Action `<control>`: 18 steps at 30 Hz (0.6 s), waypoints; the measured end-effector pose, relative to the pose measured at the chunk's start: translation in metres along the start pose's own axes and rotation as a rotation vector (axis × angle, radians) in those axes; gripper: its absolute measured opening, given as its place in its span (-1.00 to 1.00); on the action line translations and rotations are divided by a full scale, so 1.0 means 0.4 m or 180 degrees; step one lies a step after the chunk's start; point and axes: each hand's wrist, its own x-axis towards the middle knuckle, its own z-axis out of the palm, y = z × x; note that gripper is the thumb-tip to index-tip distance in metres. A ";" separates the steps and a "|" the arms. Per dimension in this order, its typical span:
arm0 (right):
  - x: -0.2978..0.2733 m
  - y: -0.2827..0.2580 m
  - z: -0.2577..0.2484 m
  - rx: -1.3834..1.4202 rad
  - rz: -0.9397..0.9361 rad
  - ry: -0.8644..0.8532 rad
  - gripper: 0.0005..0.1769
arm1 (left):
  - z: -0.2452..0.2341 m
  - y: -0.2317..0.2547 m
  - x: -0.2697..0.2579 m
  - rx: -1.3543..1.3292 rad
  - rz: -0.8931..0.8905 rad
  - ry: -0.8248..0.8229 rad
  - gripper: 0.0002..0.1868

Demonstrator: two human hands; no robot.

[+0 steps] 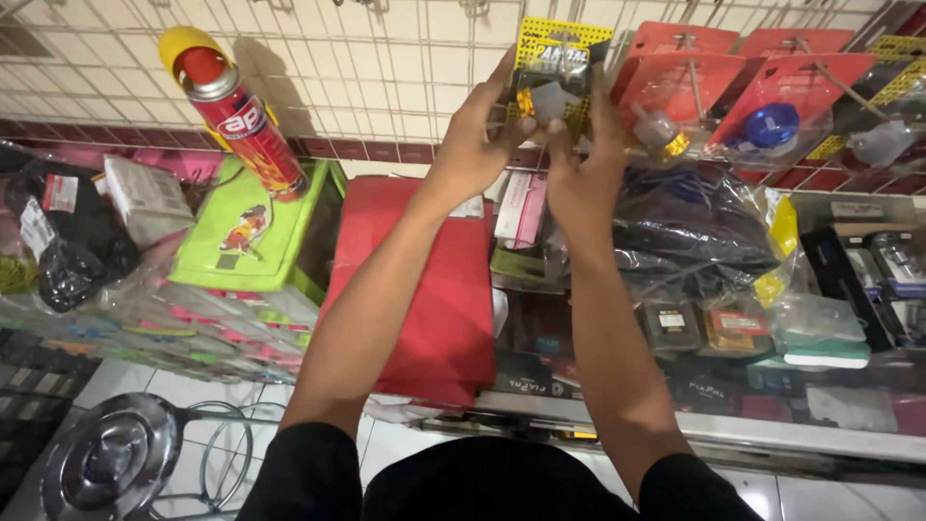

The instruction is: The person picks up several packaged motorcycle parts from a counter and hangs them individually onto a wire wall rack.

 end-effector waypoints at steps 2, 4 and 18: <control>0.005 -0.004 0.002 -0.0105 0.0201 0.0007 -0.28 | 0.005 -0.016 0.008 -0.0029 -0.0152 0.0038 -0.18; 0.019 -0.023 0.002 -0.0122 0.0439 -0.0005 -0.26 | 0.008 -0.026 0.019 0.0110 -0.0057 0.0125 -0.18; 0.036 -0.049 0.020 -0.1410 -0.0233 -0.0058 -0.29 | 0.022 0.088 0.012 0.1884 -0.0178 0.0360 -0.10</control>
